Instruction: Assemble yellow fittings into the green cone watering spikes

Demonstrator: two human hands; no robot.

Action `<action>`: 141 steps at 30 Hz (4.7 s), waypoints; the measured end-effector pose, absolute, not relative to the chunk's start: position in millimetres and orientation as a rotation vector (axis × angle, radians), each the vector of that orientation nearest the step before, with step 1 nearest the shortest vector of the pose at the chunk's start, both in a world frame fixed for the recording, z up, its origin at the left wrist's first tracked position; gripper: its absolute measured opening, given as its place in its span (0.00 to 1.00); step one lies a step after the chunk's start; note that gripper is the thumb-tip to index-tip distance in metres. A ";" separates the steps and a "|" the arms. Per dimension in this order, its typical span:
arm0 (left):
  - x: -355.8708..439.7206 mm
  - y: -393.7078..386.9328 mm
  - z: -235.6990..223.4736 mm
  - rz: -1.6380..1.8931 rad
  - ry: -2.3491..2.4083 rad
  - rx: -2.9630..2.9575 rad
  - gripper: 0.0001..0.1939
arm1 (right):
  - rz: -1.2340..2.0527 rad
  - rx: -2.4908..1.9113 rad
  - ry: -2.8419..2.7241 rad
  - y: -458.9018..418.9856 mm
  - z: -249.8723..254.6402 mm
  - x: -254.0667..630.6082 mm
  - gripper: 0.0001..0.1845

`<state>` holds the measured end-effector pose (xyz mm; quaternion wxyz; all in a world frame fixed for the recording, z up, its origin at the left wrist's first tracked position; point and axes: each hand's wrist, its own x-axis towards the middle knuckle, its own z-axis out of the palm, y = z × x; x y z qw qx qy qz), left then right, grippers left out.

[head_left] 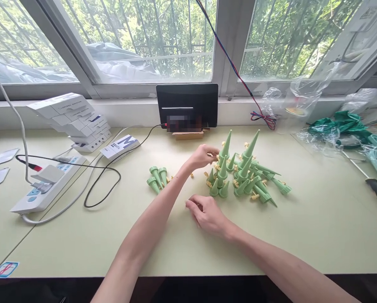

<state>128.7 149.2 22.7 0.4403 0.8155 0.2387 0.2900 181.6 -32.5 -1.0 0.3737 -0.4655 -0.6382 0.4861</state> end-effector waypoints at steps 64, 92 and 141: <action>-33.8 22.8 -11.9 1.156 1.652 2.320 0.09 | 0.986 -1.068 -1.751 -29.3 -20.4 180.4 0.15; -20.6 21.2 -13.6 0.933 1.951 2.305 0.13 | 0.983 -1.057 -1.793 -30.5 -17.0 180.8 0.17; 18.2 22.0 9.9 1.195 1.228 2.222 0.09 | 1.272 -1.029 -1.259 -30.5 -8.0 183.4 0.27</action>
